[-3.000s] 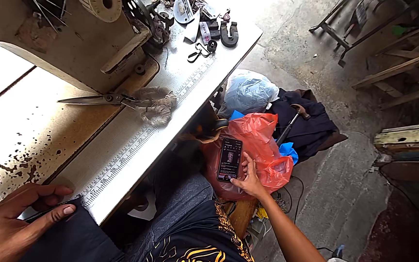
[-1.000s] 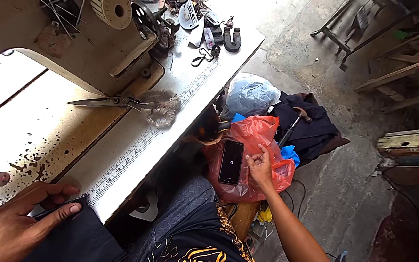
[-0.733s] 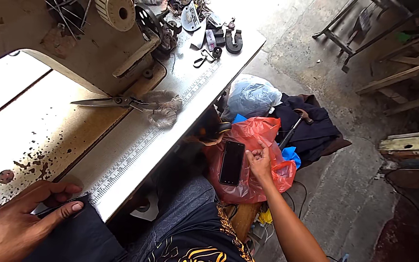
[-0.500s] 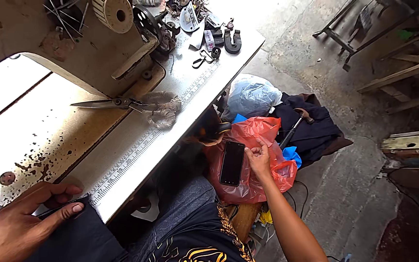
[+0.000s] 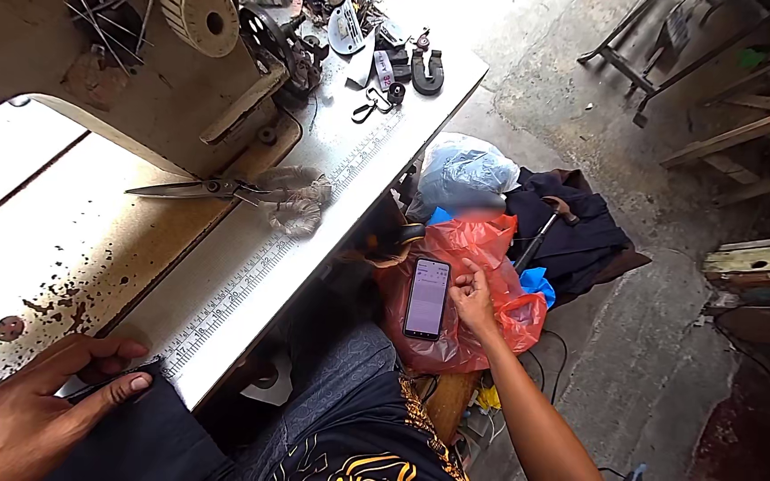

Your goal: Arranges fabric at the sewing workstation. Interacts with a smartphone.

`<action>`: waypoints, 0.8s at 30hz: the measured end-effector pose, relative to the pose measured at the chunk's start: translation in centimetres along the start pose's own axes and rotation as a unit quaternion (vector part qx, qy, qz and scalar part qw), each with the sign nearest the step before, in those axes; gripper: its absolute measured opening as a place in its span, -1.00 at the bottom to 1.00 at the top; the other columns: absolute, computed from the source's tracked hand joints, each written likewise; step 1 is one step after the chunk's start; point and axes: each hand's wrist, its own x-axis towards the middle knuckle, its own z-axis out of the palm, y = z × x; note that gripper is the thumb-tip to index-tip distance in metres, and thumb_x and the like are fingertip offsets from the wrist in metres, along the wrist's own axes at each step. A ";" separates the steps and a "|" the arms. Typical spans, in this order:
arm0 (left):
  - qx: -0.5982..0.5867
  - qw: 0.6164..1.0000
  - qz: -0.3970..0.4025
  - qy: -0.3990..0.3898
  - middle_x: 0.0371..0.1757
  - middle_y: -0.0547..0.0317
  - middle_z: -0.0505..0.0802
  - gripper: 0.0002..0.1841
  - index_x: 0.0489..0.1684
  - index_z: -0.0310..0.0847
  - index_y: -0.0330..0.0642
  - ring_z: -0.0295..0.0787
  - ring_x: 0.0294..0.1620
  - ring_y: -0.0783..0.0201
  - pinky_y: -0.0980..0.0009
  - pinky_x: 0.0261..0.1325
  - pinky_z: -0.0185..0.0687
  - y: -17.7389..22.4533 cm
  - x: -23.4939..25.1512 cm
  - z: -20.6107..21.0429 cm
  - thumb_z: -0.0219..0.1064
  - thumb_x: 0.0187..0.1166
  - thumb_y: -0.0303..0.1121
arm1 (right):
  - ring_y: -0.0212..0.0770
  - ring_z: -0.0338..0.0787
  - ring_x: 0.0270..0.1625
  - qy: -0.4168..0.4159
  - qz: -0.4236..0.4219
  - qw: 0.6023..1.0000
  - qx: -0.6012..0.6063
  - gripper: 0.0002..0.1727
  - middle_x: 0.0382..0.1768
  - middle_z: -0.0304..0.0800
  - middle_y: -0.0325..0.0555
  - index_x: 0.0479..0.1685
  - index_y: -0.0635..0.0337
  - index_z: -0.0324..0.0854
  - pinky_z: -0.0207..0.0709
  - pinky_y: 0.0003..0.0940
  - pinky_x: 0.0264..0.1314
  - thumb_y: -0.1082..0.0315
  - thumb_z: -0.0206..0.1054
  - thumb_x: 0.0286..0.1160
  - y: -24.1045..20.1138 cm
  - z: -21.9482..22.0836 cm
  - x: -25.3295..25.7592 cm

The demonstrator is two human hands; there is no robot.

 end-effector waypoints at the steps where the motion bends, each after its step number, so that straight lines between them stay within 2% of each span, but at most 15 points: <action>1: 0.007 1.000 0.000 0.002 -0.19 -0.04 0.70 -0.65 -0.10 0.72 -0.47 0.61 -0.21 0.25 0.32 -0.09 0.53 -0.3 0.0 0.1 0.48 0.24 -0.36 | -0.37 0.55 -0.38 -0.004 0.002 1.000 0.001 -0.30 -0.07 0.63 0.02 0.68 0.37 0.25 0.50 -0.48 -0.30 0.51 0.27 0.44 -0.1 -0.1 0.0; 9: 0.002 1.000 -0.003 -0.002 -0.19 -0.05 0.71 -0.63 -0.10 0.71 -0.49 0.61 -0.21 0.24 0.29 -0.08 0.52 -0.3 0.0 0.0 0.47 0.26 -0.33 | -0.36 0.57 -0.34 -0.019 0.004 1.000 -0.001 -0.31 -0.09 0.63 0.00 0.66 0.36 0.27 0.51 -0.45 -0.24 0.43 0.30 0.48 -0.1 -0.2 0.1; 12: -0.001 1.000 -0.006 -0.008 -0.19 -0.12 0.70 -0.68 -0.08 0.70 -0.53 0.60 -0.21 0.16 0.22 -0.08 0.51 0.4 0.1 -0.1 0.49 0.25 -0.48 | -0.31 0.61 -0.29 0.011 0.033 0.999 0.006 -0.38 -0.17 0.65 -0.01 0.61 0.38 0.32 0.55 -0.39 -0.14 0.41 0.35 0.56 -0.5 0.2 0.4; 14: 0.003 1.000 -0.005 -0.009 -0.18 -0.15 0.70 -0.68 -0.07 0.69 -0.54 0.61 -0.20 0.14 0.21 -0.07 0.53 0.5 0.0 -0.2 0.49 0.24 -0.52 | -0.34 0.62 -0.33 0.035 0.048 0.998 0.015 -0.41 -0.28 0.66 -0.06 0.54 0.39 0.37 0.56 -0.40 -0.16 0.39 0.40 0.54 -0.4 0.5 0.9; 15: 0.010 1.000 -0.004 -0.007 -0.18 -0.12 0.70 -0.68 -0.08 0.70 -0.52 0.61 -0.20 0.16 0.23 -0.07 0.53 0.5 0.0 -0.1 0.48 0.23 -0.50 | -0.35 0.61 -0.35 0.040 0.056 0.997 0.018 -0.42 -0.30 0.66 -0.07 0.51 0.38 0.39 0.55 -0.40 -0.17 0.38 0.41 0.54 -0.4 0.6 1.1; 18: 0.003 1.000 -0.008 -0.003 -0.19 -0.17 0.70 -0.70 -0.09 0.69 -0.55 0.61 -0.20 0.12 0.20 -0.07 0.52 1.2 0.0 -0.1 0.49 0.22 -0.58 | -0.36 0.59 -0.39 0.043 0.069 0.996 0.022 -0.42 -0.34 0.64 -0.09 0.46 0.39 0.40 0.54 -0.39 -0.20 0.36 0.45 0.50 -0.6 0.7 1.4; 20: -0.003 1.000 -0.009 -0.003 -0.18 -0.14 0.70 -0.70 -0.09 0.70 -0.54 0.60 -0.20 0.15 0.21 -0.07 0.52 0.8 0.0 -0.1 0.49 0.24 -0.53 | -0.36 0.58 -0.40 0.042 0.073 0.996 0.023 -0.40 -0.35 0.62 -0.11 0.46 0.38 0.39 0.54 -0.40 -0.22 0.35 0.49 0.47 -0.6 0.8 1.5; 22: 0.001 1.000 -0.001 0.002 -0.17 -0.05 0.71 -0.65 -0.10 0.72 -0.47 0.61 -0.20 0.24 0.30 -0.08 0.51 -0.3 0.0 0.1 0.48 0.25 -0.35 | -0.37 0.58 -0.40 0.042 0.078 0.996 0.033 -0.39 -0.35 0.61 -0.12 0.47 0.37 0.38 0.54 -0.41 -0.21 0.37 0.49 0.46 -0.6 0.8 1.5; 24: 0.002 1.000 0.008 0.007 -0.18 0.01 0.71 -0.62 -0.11 0.73 -0.44 0.61 -0.22 0.30 0.36 -0.10 0.52 -0.8 0.0 0.1 0.47 0.24 -0.28 | -0.41 0.56 -0.43 0.043 0.075 0.995 0.056 -0.40 -0.38 0.59 -0.14 0.49 0.37 0.36 0.54 -0.46 -0.24 0.38 0.46 0.49 -0.4 0.8 1.4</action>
